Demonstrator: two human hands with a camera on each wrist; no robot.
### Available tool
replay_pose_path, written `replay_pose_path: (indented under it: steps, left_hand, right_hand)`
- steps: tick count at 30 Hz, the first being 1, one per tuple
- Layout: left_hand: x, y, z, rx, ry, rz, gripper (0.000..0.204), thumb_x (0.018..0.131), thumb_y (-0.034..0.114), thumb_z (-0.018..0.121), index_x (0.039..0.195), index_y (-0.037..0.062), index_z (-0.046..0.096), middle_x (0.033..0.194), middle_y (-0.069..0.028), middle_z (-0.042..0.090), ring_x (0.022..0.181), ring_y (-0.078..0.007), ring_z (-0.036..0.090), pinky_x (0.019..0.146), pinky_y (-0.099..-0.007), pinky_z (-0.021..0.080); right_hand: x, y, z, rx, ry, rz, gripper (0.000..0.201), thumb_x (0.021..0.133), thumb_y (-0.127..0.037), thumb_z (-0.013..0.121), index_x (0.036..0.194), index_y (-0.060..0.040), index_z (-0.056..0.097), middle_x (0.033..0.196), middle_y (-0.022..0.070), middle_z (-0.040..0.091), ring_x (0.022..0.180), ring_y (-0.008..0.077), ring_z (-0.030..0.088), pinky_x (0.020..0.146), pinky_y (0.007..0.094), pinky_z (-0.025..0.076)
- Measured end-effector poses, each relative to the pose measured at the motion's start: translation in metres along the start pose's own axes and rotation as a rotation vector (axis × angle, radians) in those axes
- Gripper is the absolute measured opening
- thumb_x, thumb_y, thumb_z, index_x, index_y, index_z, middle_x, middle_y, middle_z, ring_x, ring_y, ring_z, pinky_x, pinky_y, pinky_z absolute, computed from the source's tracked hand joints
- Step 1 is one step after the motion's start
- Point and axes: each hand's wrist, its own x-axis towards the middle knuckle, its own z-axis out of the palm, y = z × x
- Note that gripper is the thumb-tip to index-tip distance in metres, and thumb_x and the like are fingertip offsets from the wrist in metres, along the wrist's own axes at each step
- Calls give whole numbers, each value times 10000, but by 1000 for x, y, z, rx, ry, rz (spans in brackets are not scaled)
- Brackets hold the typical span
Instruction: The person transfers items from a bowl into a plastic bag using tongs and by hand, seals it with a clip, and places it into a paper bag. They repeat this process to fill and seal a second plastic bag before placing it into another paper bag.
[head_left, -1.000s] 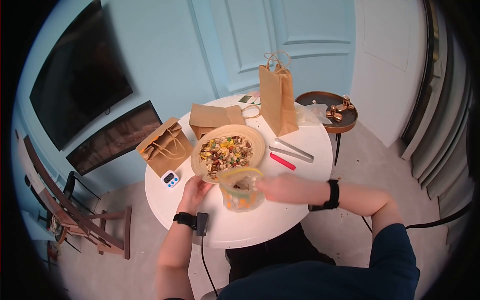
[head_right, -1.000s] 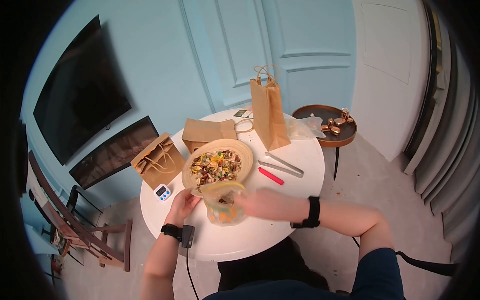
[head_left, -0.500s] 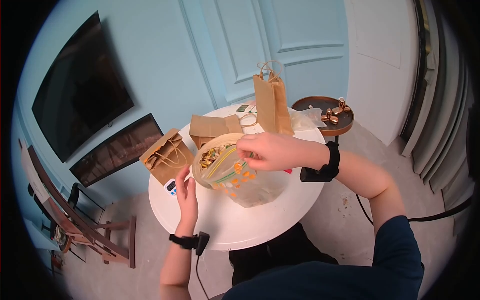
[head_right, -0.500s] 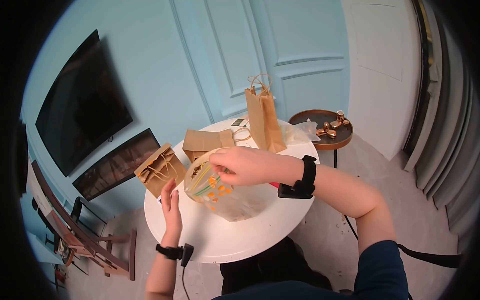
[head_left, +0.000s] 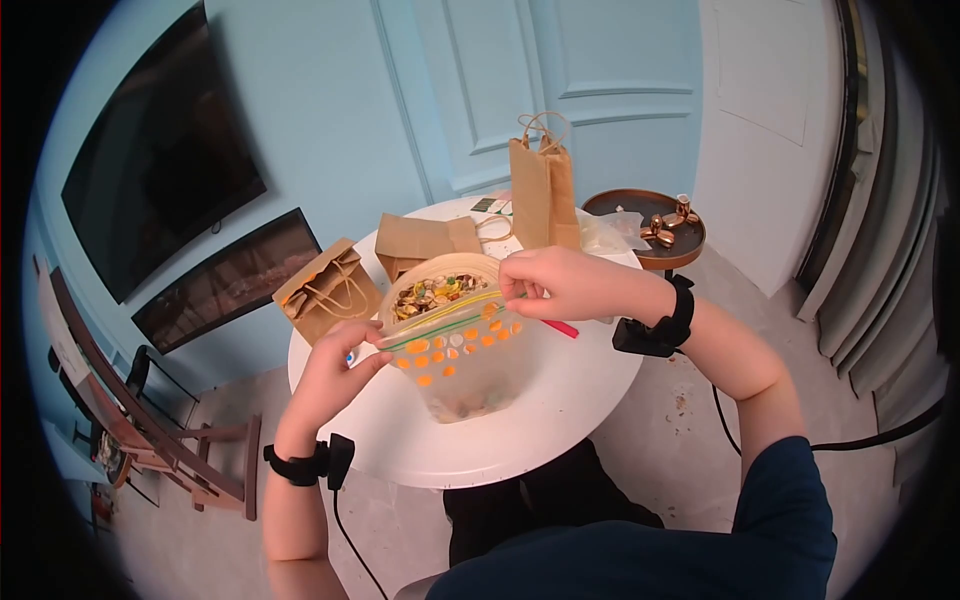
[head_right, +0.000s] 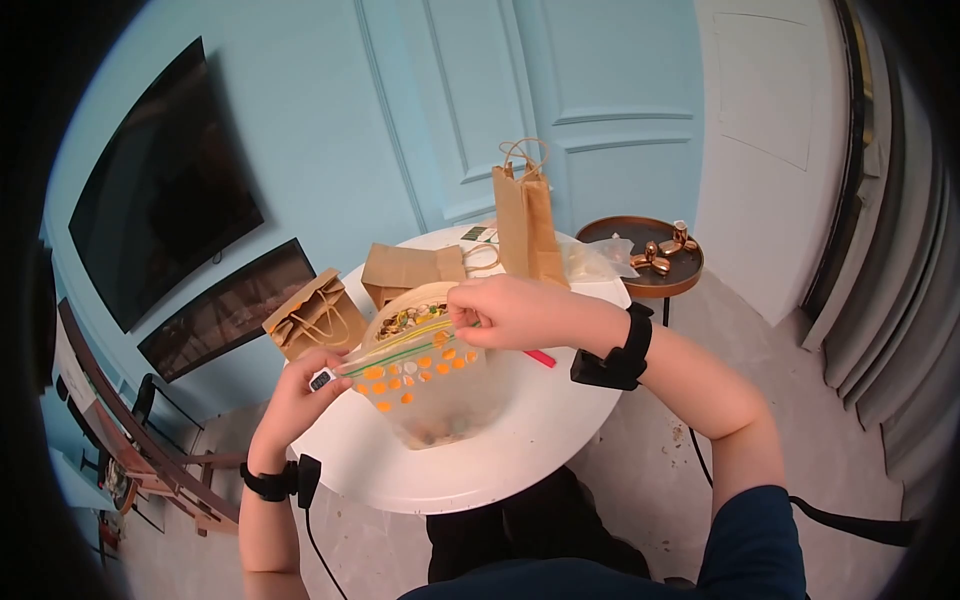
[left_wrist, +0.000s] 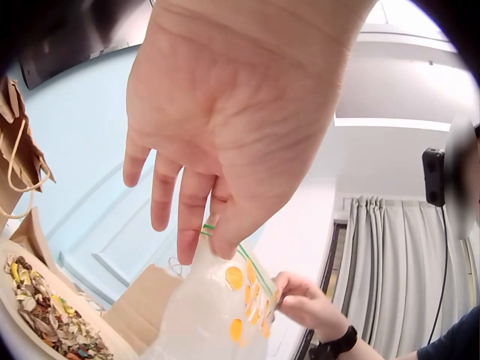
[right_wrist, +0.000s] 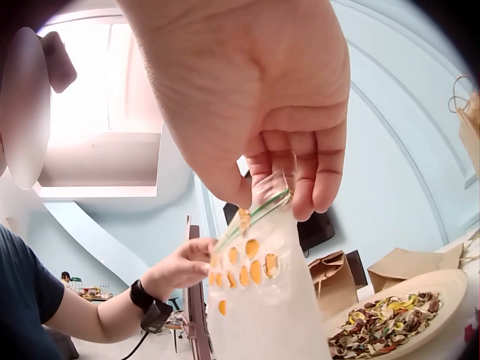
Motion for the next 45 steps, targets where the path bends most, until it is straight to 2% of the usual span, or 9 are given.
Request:
replay_pose_path:
  steps: [10, 14, 21, 26, 30, 35, 38, 42, 45]
  left_hand:
    - [-3, -16, 13, -412, 193, -50, 193, 877, 57, 628, 1054, 23, 558, 849, -10, 633, 808, -58, 565, 731, -213, 435]
    - [-8, -19, 19, -510, 185, -74, 271, 877, 41, 619, 1128, 37, 517, 834, -8, 629, 796, -58, 572, 730, -208, 433]
    - [-12, -40, 36, -877, 162, -190, 97, 902, 40, 531, 894, 29, 628, 911, -40, 642, 863, -89, 583, 797, -240, 440]
    - [-17, -35, 40, -1171, 157, -435, 234, 893, 21, 539, 1110, -14, 619, 1035, -75, 654, 883, -118, 591, 833, -254, 460]
    - [-24, -35, 37, -1110, 83, -452, 232, 870, 22, 588, 1097, 2, 632, 1028, -56, 648, 902, -126, 605, 849, -265, 466]
    - [-28, -49, 40, -439, 39, -335, 186, 846, 103, 675, 1005, 8, 664, 956, -21, 658, 799, -87, 569, 757, -236, 450]
    - [-29, -46, 37, -324, 41, -305, 171, 840, 159, 695, 923, 13, 665, 883, -8, 660, 783, -82, 560, 759, -227, 434]
    - [-31, -60, 39, -270, 100, -196, 171, 865, 182, 675, 918, 23, 636, 858, -9, 647, 809, -85, 577, 788, -244, 447]
    - [-31, -62, 40, -762, -34, -457, 120, 887, 168, 632, 939, 59, 629, 902, -24, 642, 829, -97, 576, 792, -252, 446]
  right_hand:
    - [0, 29, 23, 312, 111, 48, 125, 905, -145, 564, 879, -52, 485, 763, 22, 550, 694, 94, 548, 623, 248, 447]
    - [1, 29, 31, 563, 149, 122, 104, 925, -125, 539, 880, -56, 476, 752, 8, 555, 681, 81, 552, 615, 229, 449]
    - [5, 41, 44, 814, 155, 213, 134, 920, -97, 544, 1041, -39, 543, 745, -12, 555, 652, 50, 542, 587, 209, 443]
    - [-7, 39, 59, 631, 23, 184, 246, 864, -112, 626, 1091, -29, 579, 733, -30, 538, 622, 27, 484, 564, 196, 388]
    - [-7, 44, 75, 582, 86, 209, 237, 843, -62, 635, 1077, -52, 603, 669, -59, 509, 583, 3, 444, 524, 174, 352]
    - [-3, 47, 87, 417, 175, 234, 170, 823, -76, 647, 985, -29, 622, 696, -31, 527, 600, 32, 464, 547, 203, 377]
    - [2, 59, 99, 404, 360, 6, 118, 849, -102, 627, 937, -24, 624, 739, -13, 557, 632, 45, 492, 548, 209, 394]
    - [3, 55, 95, 888, 112, 341, 128, 902, -140, 580, 957, -25, 598, 724, -6, 527, 621, 65, 487, 557, 211, 408]
    - [1, 56, 98, 1069, 127, 368, 156, 894, -121, 568, 1013, -22, 587, 733, 0, 533, 612, 66, 477, 543, 211, 401]
